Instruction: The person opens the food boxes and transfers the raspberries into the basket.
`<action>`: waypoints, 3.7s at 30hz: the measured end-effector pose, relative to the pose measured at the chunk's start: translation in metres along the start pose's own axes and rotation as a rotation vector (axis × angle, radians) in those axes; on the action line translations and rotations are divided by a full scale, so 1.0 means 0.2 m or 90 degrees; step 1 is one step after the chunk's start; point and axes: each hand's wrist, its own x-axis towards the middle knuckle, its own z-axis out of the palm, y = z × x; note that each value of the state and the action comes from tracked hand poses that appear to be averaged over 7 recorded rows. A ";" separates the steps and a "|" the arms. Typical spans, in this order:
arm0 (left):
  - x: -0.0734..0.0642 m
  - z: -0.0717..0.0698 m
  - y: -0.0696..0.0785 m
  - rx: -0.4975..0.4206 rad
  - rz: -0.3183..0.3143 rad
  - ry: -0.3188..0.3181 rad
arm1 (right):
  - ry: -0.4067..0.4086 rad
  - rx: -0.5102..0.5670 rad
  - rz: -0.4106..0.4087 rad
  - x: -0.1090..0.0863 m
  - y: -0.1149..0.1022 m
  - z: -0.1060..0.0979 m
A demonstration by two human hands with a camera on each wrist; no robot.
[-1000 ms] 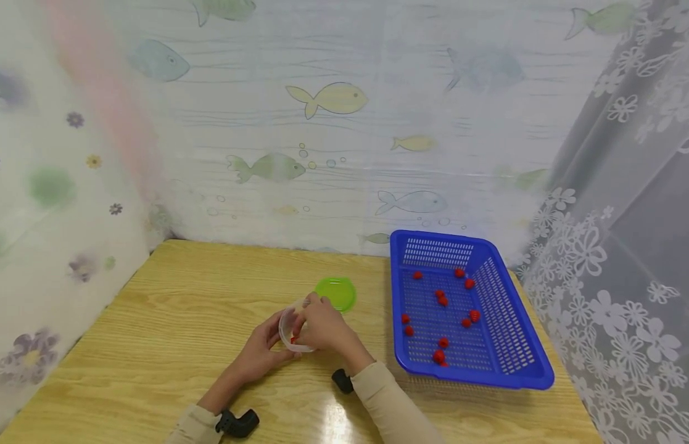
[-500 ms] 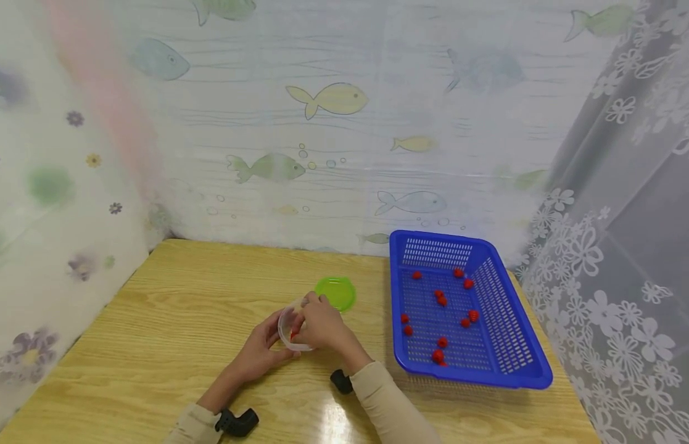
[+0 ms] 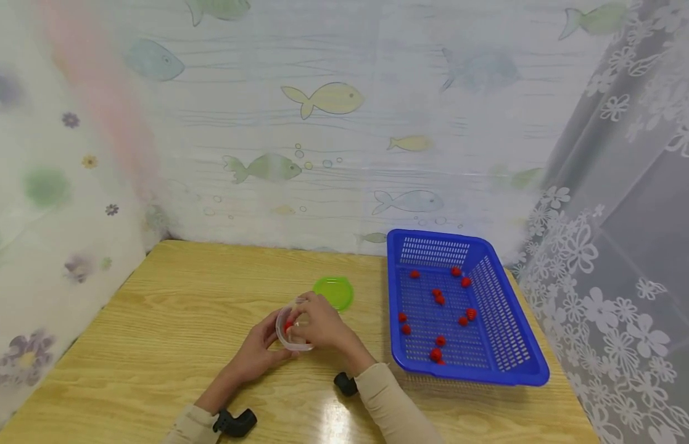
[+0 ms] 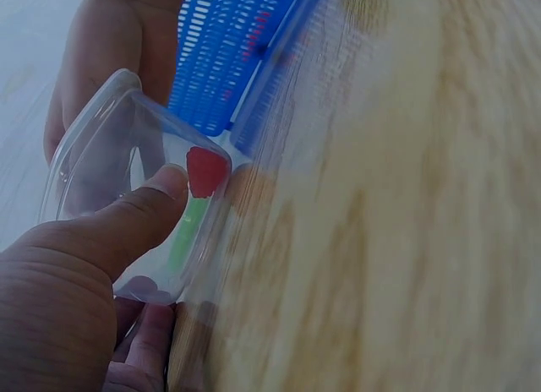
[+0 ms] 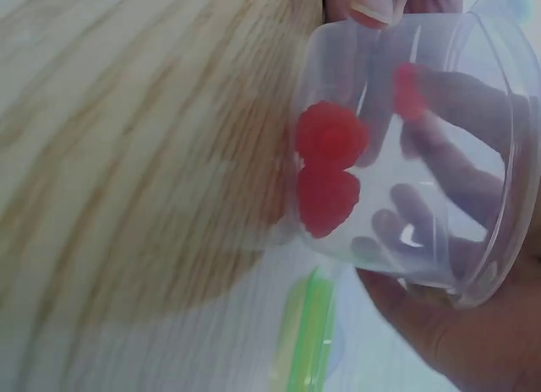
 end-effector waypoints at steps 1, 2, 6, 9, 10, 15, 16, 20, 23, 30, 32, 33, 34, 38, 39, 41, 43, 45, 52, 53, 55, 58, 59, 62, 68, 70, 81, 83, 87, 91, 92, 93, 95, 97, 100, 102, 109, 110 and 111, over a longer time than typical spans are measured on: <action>0.00 0.00 0.00 -0.001 -0.003 0.001 | 0.004 0.024 -0.004 0.00 0.01 0.00; 0.00 0.00 0.00 -0.004 -0.006 0.001 | 0.007 0.051 -0.006 0.00 0.02 0.00; 0.00 0.00 0.01 -0.006 -0.028 0.005 | 0.009 0.138 -0.009 -0.01 0.03 -0.01; 0.00 0.00 0.02 -0.001 -0.040 0.005 | 0.013 0.171 -0.010 -0.03 0.03 -0.02; 0.00 0.00 0.02 0.001 -0.043 0.004 | 0.016 0.176 -0.010 -0.03 0.03 -0.02; 0.00 0.01 0.02 0.009 -0.035 0.002 | 0.036 0.187 0.001 -0.06 0.01 -0.03; 0.00 0.01 0.02 0.008 -0.035 0.004 | 0.042 0.186 0.000 -0.06 0.01 -0.03; 0.00 0.01 0.01 0.010 -0.033 0.008 | 0.072 0.183 0.006 -0.08 0.00 -0.03; 0.00 0.01 0.01 0.011 -0.024 0.009 | 0.102 0.202 0.037 -0.11 -0.02 -0.06; 0.00 0.00 0.00 0.010 -0.004 -0.002 | 0.166 0.237 0.081 -0.18 -0.13 -0.20; 0.00 0.00 0.00 0.009 -0.001 -0.005 | 0.177 0.237 0.076 -0.20 -0.17 -0.24; 0.00 0.00 0.01 0.009 0.001 -0.005 | 0.182 0.239 0.071 -0.22 -0.18 -0.26; 0.00 0.00 0.01 0.009 0.001 -0.006 | 0.186 0.242 0.066 -0.23 -0.20 -0.29; 0.00 0.00 0.01 0.010 -0.002 -0.007 | 0.203 0.249 0.046 -0.32 -0.25 -0.37; 0.00 0.00 0.01 0.010 -0.005 -0.007 | 0.207 0.246 0.040 -0.34 -0.26 -0.40; 0.00 0.00 0.00 0.011 -0.010 -0.008 | 0.217 0.235 0.028 -0.40 -0.27 -0.44; 0.00 0.00 0.00 0.010 -0.013 -0.007 | 0.226 0.229 0.019 -0.45 -0.28 -0.48; 0.00 0.00 0.01 0.010 -0.015 -0.009 | 0.230 0.222 0.014 -0.50 -0.27 -0.51; 0.00 0.00 0.01 0.007 -0.020 -0.009 | 0.249 0.222 0.024 -0.65 -0.20 -0.63; 0.00 0.00 0.01 0.008 -0.018 -0.009 | 0.254 0.227 0.025 -0.68 -0.18 -0.65; 0.00 0.00 0.00 0.007 -0.015 -0.008 | 0.265 0.235 0.030 -0.71 -0.14 -0.68; 0.00 0.00 0.00 0.006 -0.013 -0.007 | 0.278 0.256 0.035 -0.76 -0.07 -0.74; 0.00 0.00 0.00 0.005 -0.014 -0.006 | 0.281 0.260 0.037 -0.77 -0.05 -0.76; 0.00 0.00 -0.01 0.004 -0.015 -0.004 | 0.293 0.273 0.037 -0.81 0.01 -0.82; -0.01 0.01 -0.01 0.006 -0.005 -0.004 | 0.322 0.259 0.057 -0.85 0.10 -0.95; -0.01 0.01 -0.01 0.004 -0.005 -0.003 | 0.325 0.269 0.067 -0.87 0.14 -0.98; 0.00 0.00 -0.01 0.001 -0.011 -0.004 | 0.302 0.310 0.148 -0.87 0.35 -1.09; 0.00 0.00 -0.01 -0.002 -0.013 -0.007 | 0.293 0.297 0.163 -0.86 0.38 -1.11; 0.00 0.00 -0.01 0.000 -0.015 -0.009 | 0.289 0.318 0.171 -0.86 0.45 -1.14; -0.01 0.00 -0.01 0.005 -0.016 -0.012 | 0.290 0.378 0.172 -0.85 0.51 -1.15; -0.01 0.00 -0.01 0.005 -0.017 -0.012 | 0.289 0.386 0.175 -0.85 0.53 -1.15; -0.01 0.00 -0.01 0.007 -0.017 -0.013 | 0.286 0.381 0.182 -0.85 0.54 -1.15; -0.01 0.00 0.00 0.006 -0.021 -0.013 | 0.283 0.376 0.198 -0.85 0.55 -1.16; -0.01 0.00 0.00 0.007 -0.023 -0.011 | 0.275 0.359 0.209 -0.84 0.56 -1.16; -0.01 0.00 0.00 0.007 -0.024 -0.007 | 0.270 0.346 0.215 -0.84 0.58 -1.16; 0.00 0.00 -0.01 0.008 -0.022 -0.007 | 0.271 0.343 0.213 -0.84 0.59 -1.16; 0.00 0.00 0.00 0.004 -0.026 -0.007 | 0.272 0.356 0.222 -0.84 0.61 -1.16; 0.00 -0.01 0.00 0.004 -0.027 -0.008 | 0.270 0.354 0.225 -0.84 0.61 -1.16; 0.00 -0.01 0.00 0.006 -0.028 -0.008 | 0.268 0.350 0.228 -0.84 0.62 -1.16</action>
